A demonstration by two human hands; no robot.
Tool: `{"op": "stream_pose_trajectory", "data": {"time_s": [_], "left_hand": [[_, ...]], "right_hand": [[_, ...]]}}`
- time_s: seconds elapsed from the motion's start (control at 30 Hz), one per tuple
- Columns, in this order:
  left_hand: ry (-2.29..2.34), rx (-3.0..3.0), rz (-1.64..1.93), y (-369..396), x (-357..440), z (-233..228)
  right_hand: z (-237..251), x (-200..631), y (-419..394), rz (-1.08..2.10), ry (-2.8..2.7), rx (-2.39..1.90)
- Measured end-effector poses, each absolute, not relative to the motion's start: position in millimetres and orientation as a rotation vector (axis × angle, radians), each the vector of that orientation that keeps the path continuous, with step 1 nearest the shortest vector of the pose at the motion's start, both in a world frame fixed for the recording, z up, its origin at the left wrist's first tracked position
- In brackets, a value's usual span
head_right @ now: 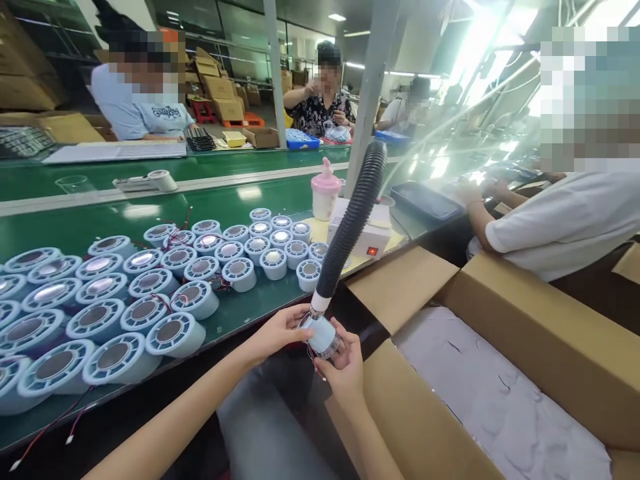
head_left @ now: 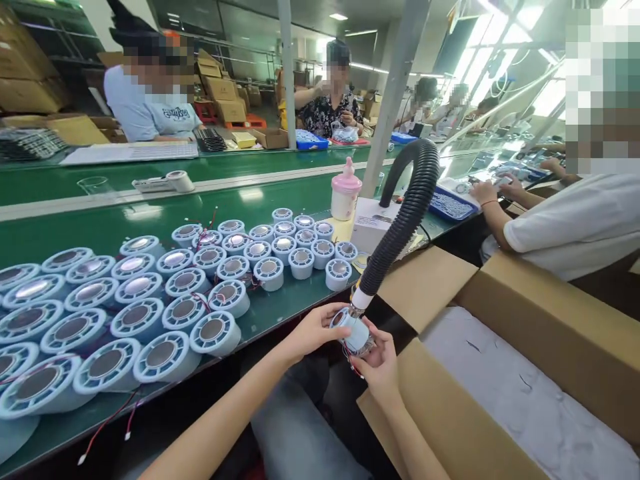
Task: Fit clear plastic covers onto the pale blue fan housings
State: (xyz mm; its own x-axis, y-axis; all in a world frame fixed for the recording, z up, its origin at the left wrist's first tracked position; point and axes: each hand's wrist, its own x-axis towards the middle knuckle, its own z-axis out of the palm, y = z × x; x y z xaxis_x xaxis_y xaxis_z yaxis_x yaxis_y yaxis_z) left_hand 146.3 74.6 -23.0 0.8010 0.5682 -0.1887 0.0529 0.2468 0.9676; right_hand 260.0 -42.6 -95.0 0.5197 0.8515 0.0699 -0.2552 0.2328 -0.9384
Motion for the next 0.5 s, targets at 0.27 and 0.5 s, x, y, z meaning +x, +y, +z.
{"op": "stream_pose_trajectory", "data": {"time_s": [0.27, 0.5], "left_hand": [[0.492, 1.394, 0.335, 64.7, 105.5, -8.6], [0.525, 1.287, 0.221, 28.9, 67.0, 23.3]], "right_hand": [[-74.5, 261.7, -53.3, 1.129, -0.757, -0.947], [-38.6, 264.4, -84.1, 1.506, -0.833, -0.870]]}}
